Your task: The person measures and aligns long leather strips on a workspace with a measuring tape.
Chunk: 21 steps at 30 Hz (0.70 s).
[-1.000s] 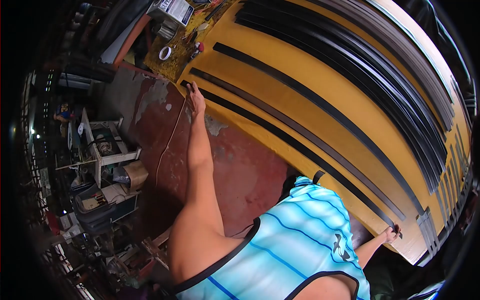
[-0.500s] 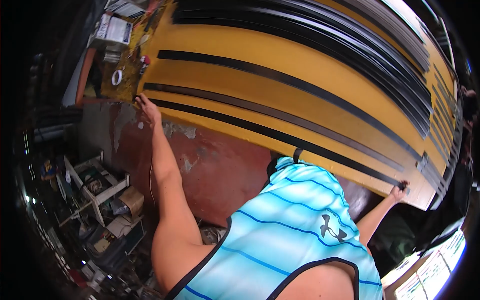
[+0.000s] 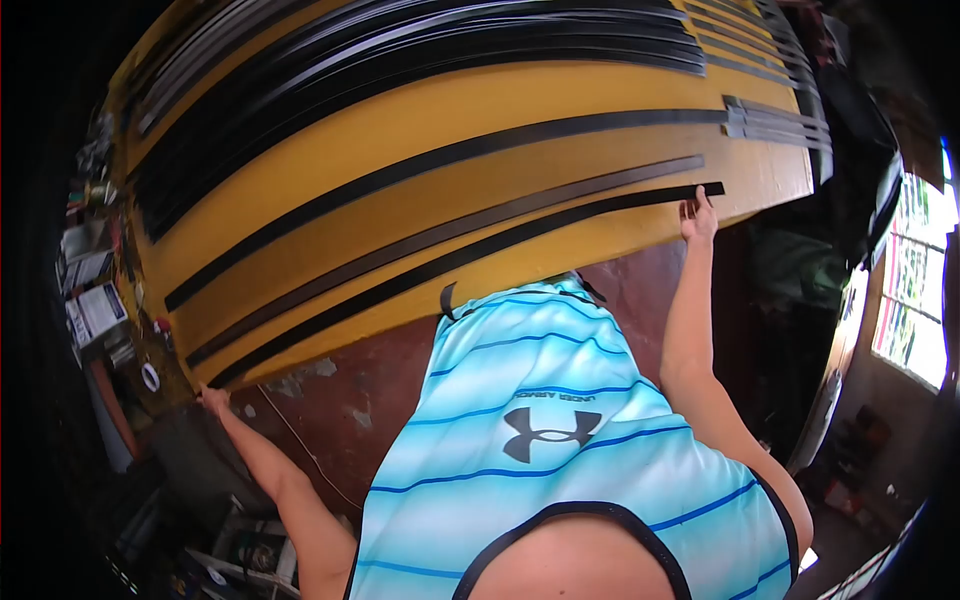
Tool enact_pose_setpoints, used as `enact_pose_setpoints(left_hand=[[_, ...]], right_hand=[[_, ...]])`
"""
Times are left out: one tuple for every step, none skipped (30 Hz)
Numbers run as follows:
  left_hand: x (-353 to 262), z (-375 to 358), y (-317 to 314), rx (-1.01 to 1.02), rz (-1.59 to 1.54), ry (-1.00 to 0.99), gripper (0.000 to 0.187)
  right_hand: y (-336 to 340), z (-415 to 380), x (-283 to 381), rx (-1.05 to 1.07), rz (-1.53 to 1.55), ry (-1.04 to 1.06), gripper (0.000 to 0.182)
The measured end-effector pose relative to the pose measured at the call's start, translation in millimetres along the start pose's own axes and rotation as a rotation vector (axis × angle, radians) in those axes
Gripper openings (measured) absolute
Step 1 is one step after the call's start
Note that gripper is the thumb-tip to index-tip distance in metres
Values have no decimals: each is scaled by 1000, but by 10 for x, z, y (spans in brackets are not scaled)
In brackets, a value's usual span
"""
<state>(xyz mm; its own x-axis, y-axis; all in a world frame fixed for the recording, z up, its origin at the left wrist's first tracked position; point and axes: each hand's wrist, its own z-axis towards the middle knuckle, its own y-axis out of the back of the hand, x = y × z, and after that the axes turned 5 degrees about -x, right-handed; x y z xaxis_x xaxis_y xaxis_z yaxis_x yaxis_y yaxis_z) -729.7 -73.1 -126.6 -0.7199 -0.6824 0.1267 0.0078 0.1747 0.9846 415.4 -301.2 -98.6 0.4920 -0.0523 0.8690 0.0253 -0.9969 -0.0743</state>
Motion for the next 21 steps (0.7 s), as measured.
enact_pose_setpoints(left_hand=[[-65,-76,50,-116,-13,-31,69],[-124,-148,97,-231,-22,-63,60],[-134,-38,28,-375,61,-178,53],[-348,-155,128,-379,58,-201,53],[-592,-437,291,-451,-104,-237,46],[-863,-671,419,-516,-270,-271,39],[-1084,-770,359,-655,-355,-362,30],[-1368,-955,395,-665,-458,-403,28],[-1792,-1351,532,-675,-561,-440,27],[-2172,-1666,591,-672,-640,-507,26],[-2574,-2004,626,-669,-719,-573,24],[-3002,-2393,646,-561,-923,-631,24],[-3421,-2875,755,-468,-978,-704,23],[-3779,-3320,821,-414,-968,-805,22],[-4123,-3766,890,-371,-1011,-930,20],[-4434,-4245,966,-226,-1093,-997,19],[-4691,-4721,1090,1,-1132,-1027,19],[-4893,-5089,1104,90,-1102,-1178,18],[-5079,-5405,1011,193,-1100,-1331,18],[-5251,-5703,954,205,-1071,-1526,19],[-5370,-6047,1028,337,-1033,-1588,19]], right_hand=[[-3,-60,-16,-1,-24,35,30],[-13,-134,-13,2,-50,65,32],[-58,-258,24,8,-78,90,34],[-69,-344,42,2,-106,127,32],[-68,-389,57,-6,-123,148,32],[-79,-453,85,-12,-150,163,32],[-98,-534,121,-17,-179,178,32],[-103,-587,149,-4,-188,192,32],[-112,-622,165,0,-165,190,32],[-121,-677,181,8,-149,186,32],[-127,-726,193,19,-131,183,32],[-131,-750,194,33,-99,174,32],[-127,-775,203,28,-90,172,32],[-122,-802,215,46,-79,157,32],[-118,-821,222,65,-66,139,32],[-104,-823,230,76,-66,127,31],[-92,-827,234,71,-55,122,31],[-72,-825,239,109,-63,112,30],[-52,-829,252,147,-69,102,29],[-59,-866,291,157,-71,99,26],[-43,-871,319,146,-60,89,26]])
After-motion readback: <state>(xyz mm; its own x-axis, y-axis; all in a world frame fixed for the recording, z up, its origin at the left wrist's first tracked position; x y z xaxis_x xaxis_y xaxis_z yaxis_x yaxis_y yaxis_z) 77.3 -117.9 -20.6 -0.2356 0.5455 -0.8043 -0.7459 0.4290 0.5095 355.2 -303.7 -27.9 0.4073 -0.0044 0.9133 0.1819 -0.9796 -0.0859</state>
